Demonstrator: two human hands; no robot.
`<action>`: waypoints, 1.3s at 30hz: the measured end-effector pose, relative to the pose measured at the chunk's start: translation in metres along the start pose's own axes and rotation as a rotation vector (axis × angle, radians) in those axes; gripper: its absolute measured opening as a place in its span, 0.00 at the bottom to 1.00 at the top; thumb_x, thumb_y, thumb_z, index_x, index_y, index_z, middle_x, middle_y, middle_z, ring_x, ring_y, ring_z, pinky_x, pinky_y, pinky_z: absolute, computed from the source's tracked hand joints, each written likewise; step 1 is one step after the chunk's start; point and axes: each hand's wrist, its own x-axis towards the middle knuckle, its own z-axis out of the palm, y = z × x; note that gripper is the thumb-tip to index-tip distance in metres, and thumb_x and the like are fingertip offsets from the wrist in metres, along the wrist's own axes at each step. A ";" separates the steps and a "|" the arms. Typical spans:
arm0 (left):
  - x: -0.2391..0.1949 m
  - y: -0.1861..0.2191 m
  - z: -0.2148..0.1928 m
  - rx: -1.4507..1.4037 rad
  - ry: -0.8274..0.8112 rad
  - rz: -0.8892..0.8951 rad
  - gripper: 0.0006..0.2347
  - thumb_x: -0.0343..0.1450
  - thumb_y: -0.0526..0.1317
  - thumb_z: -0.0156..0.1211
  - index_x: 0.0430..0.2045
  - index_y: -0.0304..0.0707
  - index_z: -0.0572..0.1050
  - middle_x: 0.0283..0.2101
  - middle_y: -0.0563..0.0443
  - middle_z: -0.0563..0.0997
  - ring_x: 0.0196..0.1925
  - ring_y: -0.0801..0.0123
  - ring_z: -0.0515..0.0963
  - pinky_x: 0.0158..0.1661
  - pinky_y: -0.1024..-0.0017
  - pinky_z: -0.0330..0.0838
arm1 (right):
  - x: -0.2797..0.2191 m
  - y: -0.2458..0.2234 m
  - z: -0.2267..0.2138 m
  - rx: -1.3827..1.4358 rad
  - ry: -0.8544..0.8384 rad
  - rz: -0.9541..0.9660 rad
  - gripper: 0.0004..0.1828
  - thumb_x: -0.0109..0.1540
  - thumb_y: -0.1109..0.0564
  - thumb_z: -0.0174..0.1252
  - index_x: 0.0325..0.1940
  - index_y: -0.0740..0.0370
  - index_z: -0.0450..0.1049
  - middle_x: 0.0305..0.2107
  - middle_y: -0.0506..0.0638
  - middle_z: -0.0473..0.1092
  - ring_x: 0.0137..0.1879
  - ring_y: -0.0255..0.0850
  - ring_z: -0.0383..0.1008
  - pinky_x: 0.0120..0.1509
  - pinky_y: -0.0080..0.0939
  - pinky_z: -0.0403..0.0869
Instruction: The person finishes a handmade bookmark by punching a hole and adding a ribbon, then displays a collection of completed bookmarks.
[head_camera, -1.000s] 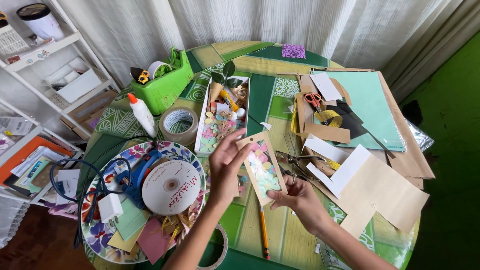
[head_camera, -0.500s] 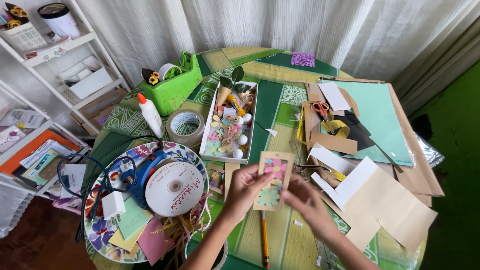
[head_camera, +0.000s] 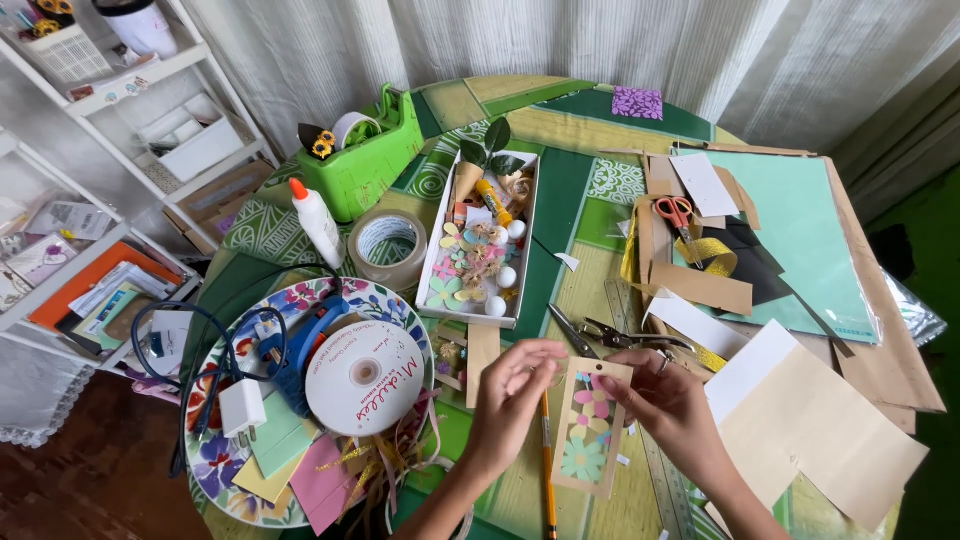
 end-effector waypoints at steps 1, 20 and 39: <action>0.002 0.009 -0.012 0.002 0.000 0.005 0.13 0.70 0.43 0.48 0.40 0.32 0.72 0.42 0.44 0.78 0.44 0.66 0.78 0.47 0.74 0.74 | -0.001 0.000 0.002 0.001 -0.001 -0.005 0.15 0.54 0.61 0.60 0.43 0.68 0.75 0.27 0.57 0.79 0.32 0.44 0.79 0.33 0.38 0.79; 0.007 0.026 -0.109 1.227 -0.223 -0.465 0.08 0.64 0.30 0.59 0.12 0.41 0.74 0.33 0.57 0.73 0.43 0.68 0.74 0.37 0.62 0.67 | -0.004 0.002 0.013 -0.363 -0.103 0.005 0.10 0.54 0.54 0.60 0.37 0.59 0.78 0.42 0.42 0.79 0.24 0.34 0.73 0.27 0.32 0.71; 0.011 0.019 -0.168 1.441 0.190 -0.427 0.46 0.50 0.60 0.73 0.60 0.44 0.58 0.53 0.40 0.63 0.58 0.49 0.59 0.49 0.53 0.64 | -0.003 0.007 0.010 -0.148 -0.348 0.101 0.10 0.56 0.59 0.60 0.39 0.66 0.81 0.20 0.50 0.77 0.18 0.31 0.59 0.21 0.29 0.54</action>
